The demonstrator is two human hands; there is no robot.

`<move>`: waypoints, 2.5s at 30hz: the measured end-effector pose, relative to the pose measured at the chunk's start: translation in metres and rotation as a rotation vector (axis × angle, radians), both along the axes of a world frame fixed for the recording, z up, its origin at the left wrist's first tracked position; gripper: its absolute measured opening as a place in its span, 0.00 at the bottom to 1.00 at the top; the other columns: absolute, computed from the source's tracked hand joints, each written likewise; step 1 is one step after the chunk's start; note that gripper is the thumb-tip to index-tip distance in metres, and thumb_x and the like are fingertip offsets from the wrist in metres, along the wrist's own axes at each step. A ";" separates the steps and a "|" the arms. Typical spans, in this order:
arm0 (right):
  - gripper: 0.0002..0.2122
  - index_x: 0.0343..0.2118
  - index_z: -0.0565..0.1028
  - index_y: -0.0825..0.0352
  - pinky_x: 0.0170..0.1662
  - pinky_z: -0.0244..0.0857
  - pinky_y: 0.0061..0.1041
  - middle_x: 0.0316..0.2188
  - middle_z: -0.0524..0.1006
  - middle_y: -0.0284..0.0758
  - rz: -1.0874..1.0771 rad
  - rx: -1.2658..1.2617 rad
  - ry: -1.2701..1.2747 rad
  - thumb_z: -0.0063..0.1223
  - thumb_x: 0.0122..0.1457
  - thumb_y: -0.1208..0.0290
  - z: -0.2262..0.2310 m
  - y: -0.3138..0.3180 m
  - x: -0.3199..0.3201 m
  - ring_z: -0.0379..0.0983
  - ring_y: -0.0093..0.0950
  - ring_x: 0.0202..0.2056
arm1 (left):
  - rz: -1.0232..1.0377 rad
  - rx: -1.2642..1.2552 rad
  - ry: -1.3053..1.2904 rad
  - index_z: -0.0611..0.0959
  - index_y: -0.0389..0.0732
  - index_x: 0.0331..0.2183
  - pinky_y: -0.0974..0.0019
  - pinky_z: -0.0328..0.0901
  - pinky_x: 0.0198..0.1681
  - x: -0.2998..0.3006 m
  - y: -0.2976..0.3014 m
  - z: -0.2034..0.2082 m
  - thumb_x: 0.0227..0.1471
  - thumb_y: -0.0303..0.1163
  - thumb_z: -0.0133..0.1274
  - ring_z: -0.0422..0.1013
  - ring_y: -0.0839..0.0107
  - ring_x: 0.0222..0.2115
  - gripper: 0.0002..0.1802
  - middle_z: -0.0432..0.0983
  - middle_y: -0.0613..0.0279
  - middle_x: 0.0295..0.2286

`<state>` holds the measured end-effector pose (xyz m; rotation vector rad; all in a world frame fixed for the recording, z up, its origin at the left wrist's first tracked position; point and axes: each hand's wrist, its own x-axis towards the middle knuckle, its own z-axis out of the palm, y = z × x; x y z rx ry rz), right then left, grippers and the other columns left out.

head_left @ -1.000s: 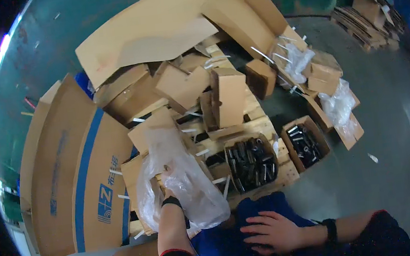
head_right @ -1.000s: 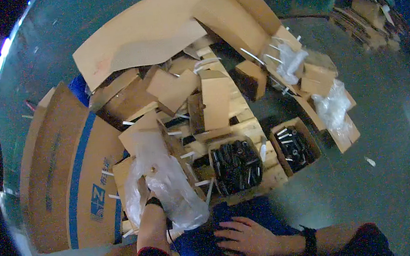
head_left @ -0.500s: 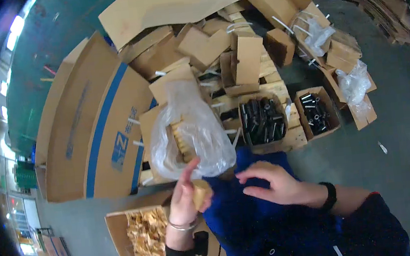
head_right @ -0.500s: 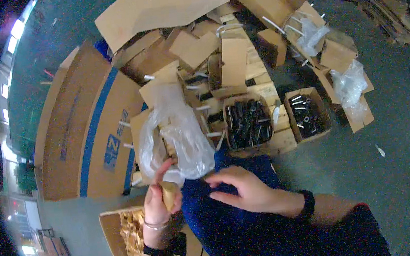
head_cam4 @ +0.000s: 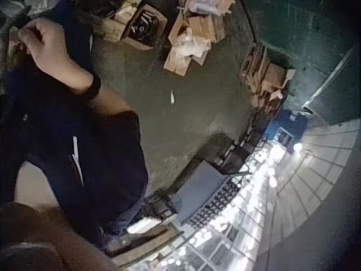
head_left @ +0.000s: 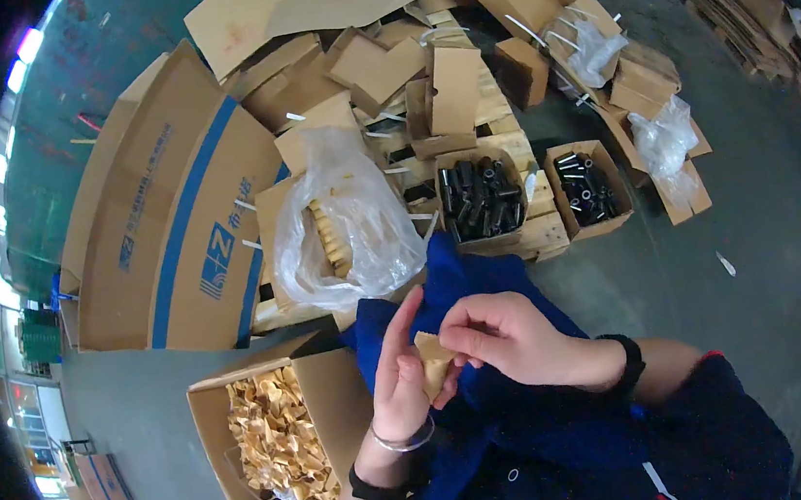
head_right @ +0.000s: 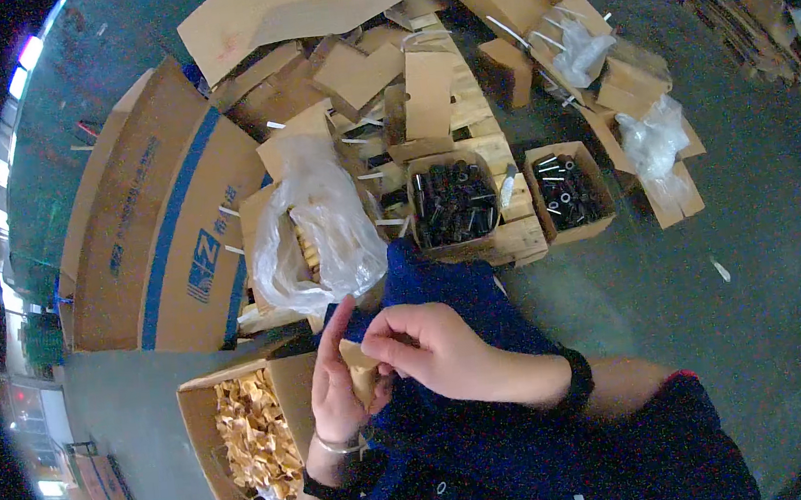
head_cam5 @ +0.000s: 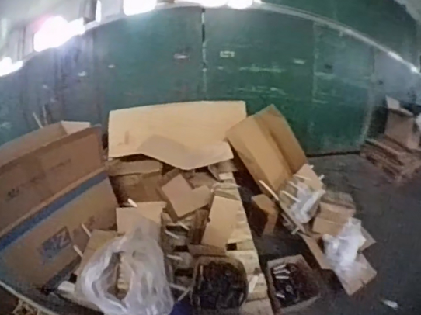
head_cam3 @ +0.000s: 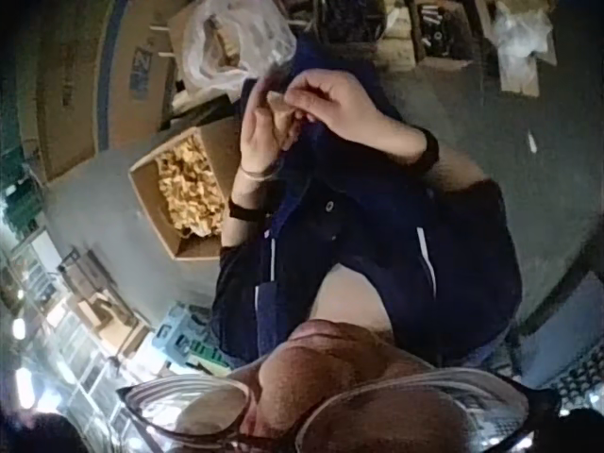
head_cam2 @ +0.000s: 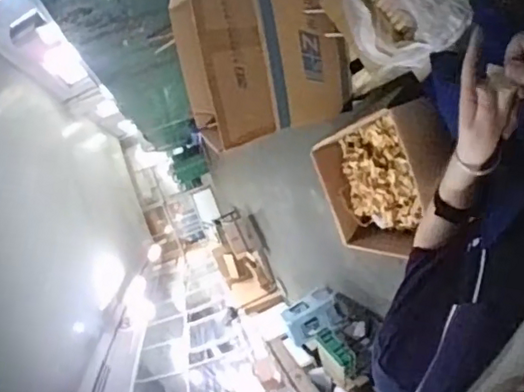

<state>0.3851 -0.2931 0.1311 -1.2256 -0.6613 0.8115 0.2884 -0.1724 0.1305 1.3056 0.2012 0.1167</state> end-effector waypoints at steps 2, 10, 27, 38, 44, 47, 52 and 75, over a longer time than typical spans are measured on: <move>0.06 0.25 0.70 0.70 0.23 0.61 0.19 0.19 0.71 0.35 0.042 -0.016 0.118 0.46 0.52 0.73 0.000 -0.003 -0.001 0.69 0.22 0.21 | -0.059 -0.141 -0.024 0.47 0.35 0.53 0.80 0.54 0.14 -0.003 0.002 -0.012 0.49 0.54 0.37 0.60 0.80 0.13 0.40 0.67 0.59 0.23; 0.06 0.24 0.69 0.69 0.25 0.61 0.29 0.19 0.70 0.40 0.108 -0.100 -0.603 0.47 0.49 0.72 0.002 -0.010 0.021 0.68 0.37 0.23 | 0.022 0.802 -0.090 0.77 0.34 0.29 0.74 0.65 0.27 0.005 0.018 0.011 0.39 0.29 0.56 0.70 0.71 0.25 0.11 0.71 0.59 0.25; 0.05 0.24 0.71 0.67 0.17 0.51 0.13 0.14 0.66 0.27 -0.153 -0.007 0.438 0.48 0.50 0.71 -0.006 -0.010 0.020 0.60 0.15 0.15 | 0.450 1.135 -0.589 0.74 0.37 0.21 0.69 0.65 0.24 0.001 0.002 0.017 0.33 0.19 0.54 0.69 0.66 0.21 0.06 0.70 0.56 0.21; 0.07 0.31 0.70 0.70 0.24 0.58 0.14 0.24 0.71 0.31 0.065 -0.073 0.199 0.43 0.53 0.73 -0.023 -0.012 0.035 0.63 0.17 0.21 | 0.299 0.606 -0.475 0.75 0.35 0.19 0.72 0.64 0.23 -0.001 0.016 0.014 0.35 0.23 0.57 0.70 0.67 0.21 0.06 0.72 0.55 0.21; 0.07 0.29 0.69 0.69 0.22 0.52 0.14 0.19 0.66 0.27 0.299 0.097 0.845 0.44 0.50 0.71 -0.031 -0.012 0.016 0.59 0.15 0.22 | 0.208 0.388 -0.379 0.76 0.36 0.19 0.71 0.64 0.26 -0.002 0.013 0.000 0.36 0.25 0.57 0.70 0.69 0.23 0.06 0.73 0.56 0.22; 0.08 0.27 0.69 0.69 0.24 0.53 0.14 0.19 0.66 0.28 0.344 0.001 0.488 0.51 0.46 0.70 -0.012 -0.014 0.012 0.60 0.17 0.22 | 0.177 0.248 -0.326 0.75 0.36 0.19 0.72 0.64 0.27 0.000 0.013 -0.009 0.37 0.24 0.56 0.69 0.70 0.24 0.05 0.73 0.57 0.22; 0.18 0.25 0.69 0.67 0.23 0.57 0.24 0.18 0.68 0.33 0.440 -0.261 -0.476 0.56 0.43 0.55 -0.001 -0.016 0.016 0.64 0.25 0.20 | 0.155 0.147 -0.177 0.73 0.36 0.25 0.72 0.63 0.31 0.005 0.012 -0.011 0.38 0.24 0.55 0.68 0.72 0.27 0.07 0.71 0.59 0.24; 0.13 0.20 0.65 0.66 0.21 0.61 0.28 0.17 0.68 0.36 -0.009 -0.290 -0.858 0.53 0.43 0.62 -0.024 -0.019 0.012 0.68 0.34 0.20 | 0.038 0.630 0.181 0.71 0.34 0.18 0.67 0.55 0.17 0.012 0.001 0.003 0.46 0.29 0.38 0.61 0.68 0.13 0.11 0.62 0.59 0.12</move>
